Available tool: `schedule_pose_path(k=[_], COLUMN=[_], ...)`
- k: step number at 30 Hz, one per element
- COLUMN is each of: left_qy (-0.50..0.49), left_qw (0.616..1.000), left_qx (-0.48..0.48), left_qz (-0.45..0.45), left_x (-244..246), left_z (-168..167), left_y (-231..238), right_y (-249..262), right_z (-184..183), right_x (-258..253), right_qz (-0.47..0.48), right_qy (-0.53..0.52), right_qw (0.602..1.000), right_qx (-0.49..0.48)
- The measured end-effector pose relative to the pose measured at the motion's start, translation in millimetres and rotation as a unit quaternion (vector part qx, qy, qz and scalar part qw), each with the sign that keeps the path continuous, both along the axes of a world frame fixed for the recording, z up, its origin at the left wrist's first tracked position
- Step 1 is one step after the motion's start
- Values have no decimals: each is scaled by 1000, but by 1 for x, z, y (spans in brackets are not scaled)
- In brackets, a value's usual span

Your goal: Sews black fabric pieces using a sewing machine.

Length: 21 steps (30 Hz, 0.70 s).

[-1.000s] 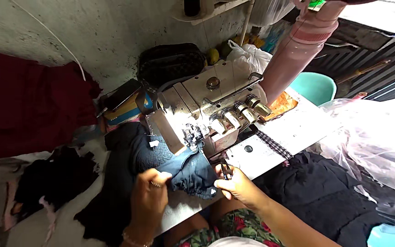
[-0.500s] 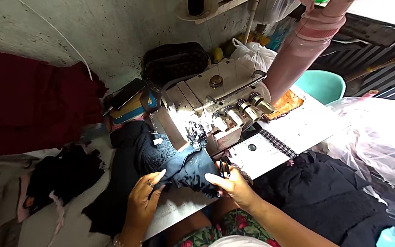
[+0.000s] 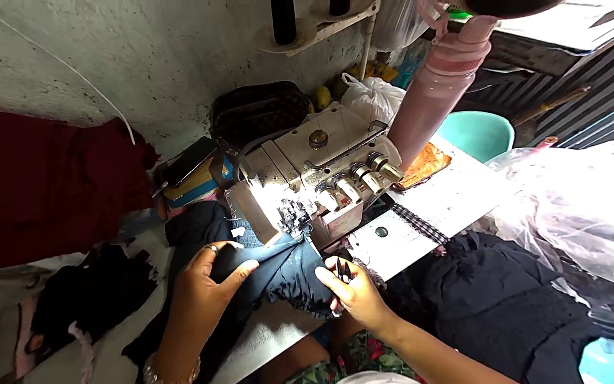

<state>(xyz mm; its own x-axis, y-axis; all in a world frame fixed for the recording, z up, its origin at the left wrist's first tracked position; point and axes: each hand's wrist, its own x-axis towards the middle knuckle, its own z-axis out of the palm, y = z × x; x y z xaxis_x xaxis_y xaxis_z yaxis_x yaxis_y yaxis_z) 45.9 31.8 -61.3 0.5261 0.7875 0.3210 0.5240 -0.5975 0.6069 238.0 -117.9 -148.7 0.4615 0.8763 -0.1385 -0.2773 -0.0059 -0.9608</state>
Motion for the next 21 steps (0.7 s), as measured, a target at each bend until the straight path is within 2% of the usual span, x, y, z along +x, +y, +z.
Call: schedule_pose_path(k=[2, 4, 7, 10, 13, 16, 21], left_qy=[36, 15, -19, 17, 80, 96, -5], left_qw=[996, 990, 990, 987, 985, 987, 997], left_qx=[83, 134, 135, 161, 128, 89, 79], left_qz=[-21, -36, -41, 16, 78, 91, 4], left_x=[8, 19, 31, 31, 19, 8, 16], left_z=[6, 10, 5, -1, -1, 0, 6], left_y=[-10, -31, -57, -63, -56, -46, -55], right_y=[1, 2, 6, 6, 8, 12, 16], right_z=[-1, -1, -7, -8, -12, -20, -30], right_x=[2, 4, 4, 4, 3, 0, -4], right_qz=[2, 9, 3, 6, 1, -23, -38], right_qy=[-11, -29, -93, -133, -163, -205, -235], right_qw=[1000, 999, 996, 991, 986, 978, 968], right_qx=[-6, -15, 0, 16, 20, 36, 82])
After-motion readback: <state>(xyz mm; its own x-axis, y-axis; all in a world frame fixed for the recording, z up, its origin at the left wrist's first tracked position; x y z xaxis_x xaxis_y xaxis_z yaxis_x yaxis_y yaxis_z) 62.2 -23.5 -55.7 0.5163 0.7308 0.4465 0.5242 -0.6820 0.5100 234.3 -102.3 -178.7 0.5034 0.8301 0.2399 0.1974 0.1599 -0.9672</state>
